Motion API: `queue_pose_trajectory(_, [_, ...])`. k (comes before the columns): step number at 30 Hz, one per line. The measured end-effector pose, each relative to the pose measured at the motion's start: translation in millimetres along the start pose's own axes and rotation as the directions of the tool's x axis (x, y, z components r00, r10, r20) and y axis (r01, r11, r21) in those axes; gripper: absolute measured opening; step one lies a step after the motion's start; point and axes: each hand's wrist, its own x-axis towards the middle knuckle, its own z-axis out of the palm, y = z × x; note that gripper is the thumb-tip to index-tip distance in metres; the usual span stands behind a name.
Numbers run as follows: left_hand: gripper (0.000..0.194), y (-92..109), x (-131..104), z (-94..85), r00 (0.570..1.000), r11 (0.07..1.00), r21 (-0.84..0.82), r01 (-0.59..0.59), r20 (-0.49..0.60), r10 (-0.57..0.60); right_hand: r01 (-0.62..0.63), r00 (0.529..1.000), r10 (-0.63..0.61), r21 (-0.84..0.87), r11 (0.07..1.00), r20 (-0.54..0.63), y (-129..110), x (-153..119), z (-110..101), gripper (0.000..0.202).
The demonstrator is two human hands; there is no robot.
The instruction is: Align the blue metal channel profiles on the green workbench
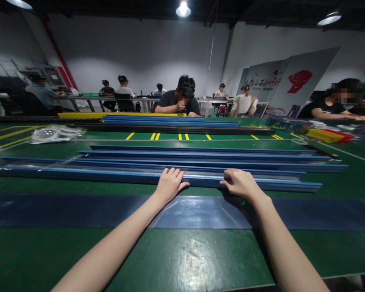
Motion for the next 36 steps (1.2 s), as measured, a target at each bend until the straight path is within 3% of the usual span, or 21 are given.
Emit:
queue_pose_trajectory(8, [0.035, 0.3, 0.0, 0.6, 1.0, 1.0, 0.0, 0.008, 0.001, -0.008, 0.052, 0.999, -0.052, -0.001, 0.999, 0.009, -6.5, 2.0, 1.7, 0.035])
queue_pose_trajectory(14, [0.041, 0.4, 0.1, 0.5, 0.999, 1.0, -0.006, 0.026, -0.019, -0.027, 0.1, 0.994, -0.1, 0.01, 0.995, -0.05, -15.7, 5.4, 8.0, 0.035])
queue_pose_trajectory(36, [0.035, 1.9, 0.0, -1.9, 1.0, 1.0, 0.004, 0.015, -0.011, -0.015, 0.014, 1.0, -0.012, 0.06, 0.998, -0.027, -8.9, 4.4, 2.5, 0.034])
